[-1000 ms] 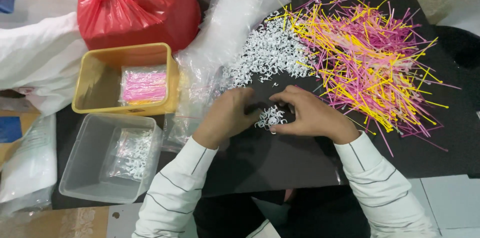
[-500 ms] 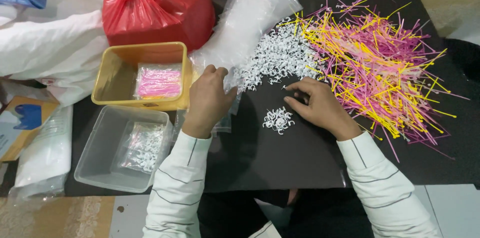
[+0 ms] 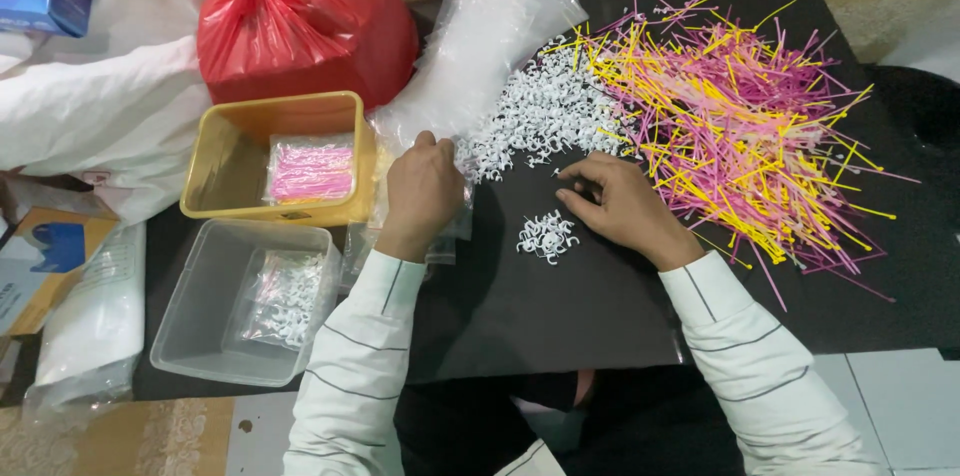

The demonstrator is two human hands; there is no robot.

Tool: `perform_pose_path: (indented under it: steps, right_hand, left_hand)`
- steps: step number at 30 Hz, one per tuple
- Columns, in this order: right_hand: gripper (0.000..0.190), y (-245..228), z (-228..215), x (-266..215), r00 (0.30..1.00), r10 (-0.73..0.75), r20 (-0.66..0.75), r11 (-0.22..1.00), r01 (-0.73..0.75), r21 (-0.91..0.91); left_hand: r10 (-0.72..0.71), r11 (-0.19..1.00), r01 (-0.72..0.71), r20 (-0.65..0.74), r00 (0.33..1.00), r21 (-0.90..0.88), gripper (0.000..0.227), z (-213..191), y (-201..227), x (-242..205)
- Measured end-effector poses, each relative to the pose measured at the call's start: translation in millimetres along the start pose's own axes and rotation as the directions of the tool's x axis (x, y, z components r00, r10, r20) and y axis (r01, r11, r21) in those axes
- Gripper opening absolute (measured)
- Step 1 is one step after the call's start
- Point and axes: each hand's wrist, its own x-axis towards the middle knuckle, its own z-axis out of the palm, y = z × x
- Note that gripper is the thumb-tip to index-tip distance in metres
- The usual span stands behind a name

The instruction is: Packaging small white plastic components into a clear bag and a small container

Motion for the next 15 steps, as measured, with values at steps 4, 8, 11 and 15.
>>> perform_pose_path:
  steps: [4, 8, 11, 15]
  right_hand:
    - [0.024, 0.3, -0.3, 1.0, 1.000, -0.013, -0.022, 1.000, 0.014, 0.014]
    - [0.023, -4.2, -0.3, -0.2, 0.999, -0.025, -0.025, 1.000, 0.025, 0.016]
    - [0.022, -2.6, 0.0, -1.7, 0.999, -0.025, -0.023, 1.000, 0.026, 0.015]
    - [0.022, 1.4, 2.3, -0.4, 0.999, -0.030, -0.024, 1.000, 0.030, 0.005]
  left_hand:
    - [0.026, 0.993, -0.036, -0.088, 0.996, -0.112, 0.010, -17.0, 1.0, 0.8]
    - [0.031, 0.997, -0.028, 0.047, 0.998, -0.069, 0.034, -18.8, 3.9, -2.5]
    - [0.020, 1.000, -0.019, 0.093, 0.995, -0.011, 0.036, -20.1, 8.1, -3.2]
    - [0.083, 0.996, -0.082, -0.024, 0.996, 0.017, 0.017, -10.8, 5.3, -2.8]
